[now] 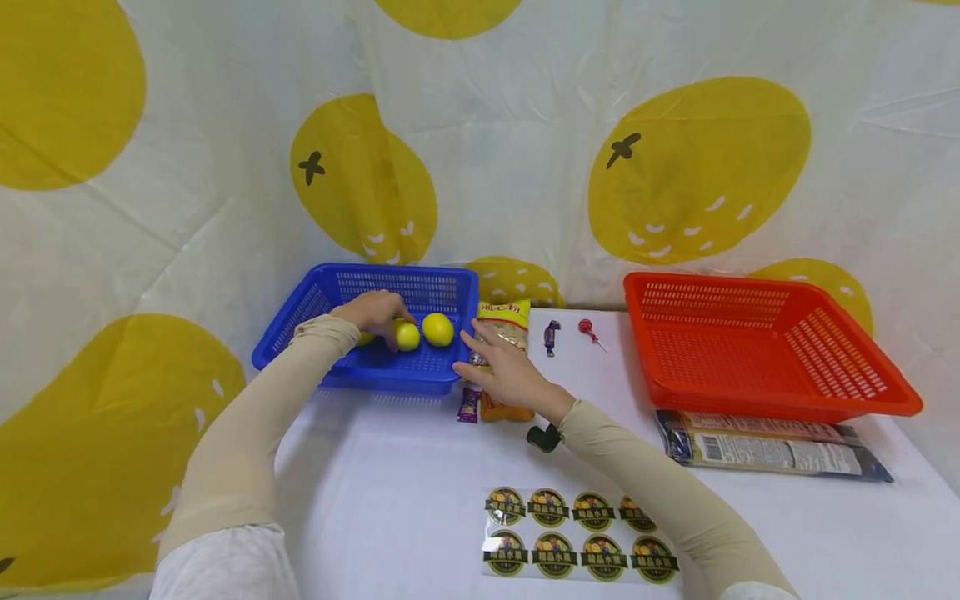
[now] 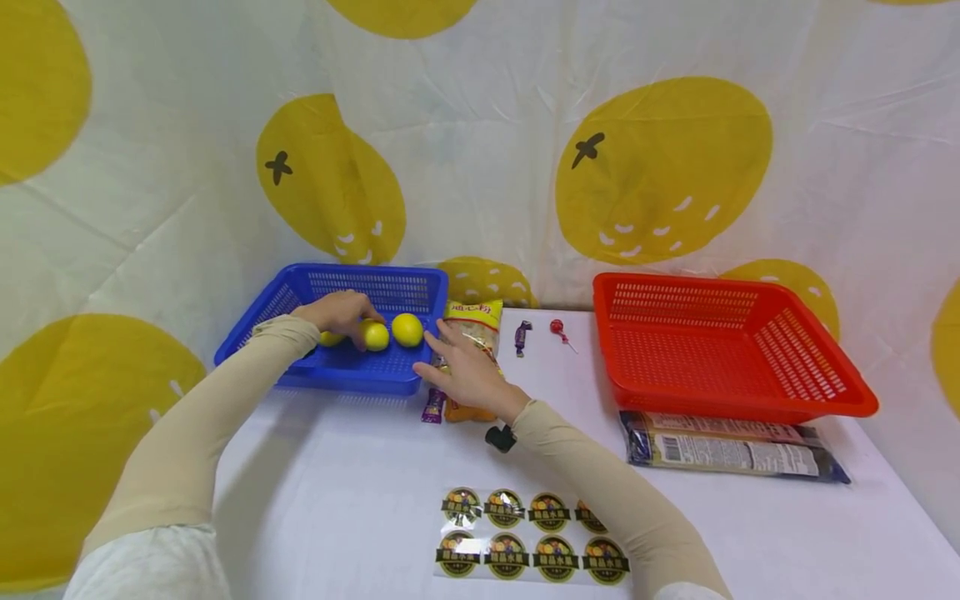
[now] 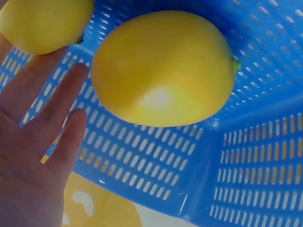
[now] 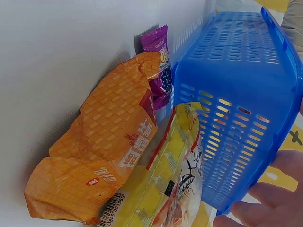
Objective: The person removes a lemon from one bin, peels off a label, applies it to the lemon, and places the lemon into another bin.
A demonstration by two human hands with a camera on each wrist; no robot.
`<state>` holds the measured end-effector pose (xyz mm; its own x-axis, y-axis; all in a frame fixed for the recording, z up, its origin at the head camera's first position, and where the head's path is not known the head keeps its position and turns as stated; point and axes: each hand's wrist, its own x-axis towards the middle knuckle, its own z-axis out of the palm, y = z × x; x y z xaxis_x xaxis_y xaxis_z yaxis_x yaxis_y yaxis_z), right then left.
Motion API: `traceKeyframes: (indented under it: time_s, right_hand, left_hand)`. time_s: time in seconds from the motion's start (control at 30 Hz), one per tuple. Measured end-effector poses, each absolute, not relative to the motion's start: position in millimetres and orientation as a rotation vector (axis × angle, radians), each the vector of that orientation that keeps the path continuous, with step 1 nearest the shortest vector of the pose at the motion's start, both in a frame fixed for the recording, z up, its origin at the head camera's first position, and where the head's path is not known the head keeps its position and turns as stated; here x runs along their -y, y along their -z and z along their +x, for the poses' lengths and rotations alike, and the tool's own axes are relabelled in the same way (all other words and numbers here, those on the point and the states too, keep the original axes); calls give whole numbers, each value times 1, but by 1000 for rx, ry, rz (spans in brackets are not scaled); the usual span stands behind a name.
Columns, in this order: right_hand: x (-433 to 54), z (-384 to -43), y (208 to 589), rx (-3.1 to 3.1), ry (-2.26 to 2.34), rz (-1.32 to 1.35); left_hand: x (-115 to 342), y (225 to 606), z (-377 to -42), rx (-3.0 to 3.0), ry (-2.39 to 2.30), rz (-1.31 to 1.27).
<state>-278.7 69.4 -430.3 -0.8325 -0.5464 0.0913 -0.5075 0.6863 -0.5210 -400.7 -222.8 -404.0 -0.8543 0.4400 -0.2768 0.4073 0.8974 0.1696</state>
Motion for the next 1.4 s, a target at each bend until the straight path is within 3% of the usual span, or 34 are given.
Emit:
traceKeyframes:
  time_s: [0.43, 0.7, 0.93, 1.4]
  right_hand:
    - [-74, -281, 432, -2786, 842, -891]
    - [-91, -273, 429, -2780, 874, -917]
    - [-117, -258, 420, -2797, 902, -926]
    - [-200, -216, 427, -2883, 868, -677]
  left_hand:
    - [225, 388, -384, -2817, -151, 797]
    - [219, 368, -356, -2850, -245, 853]
    - [208, 350, -327, -2932, -272, 924]
    - [149, 338, -278, -2966, -309, 1153]
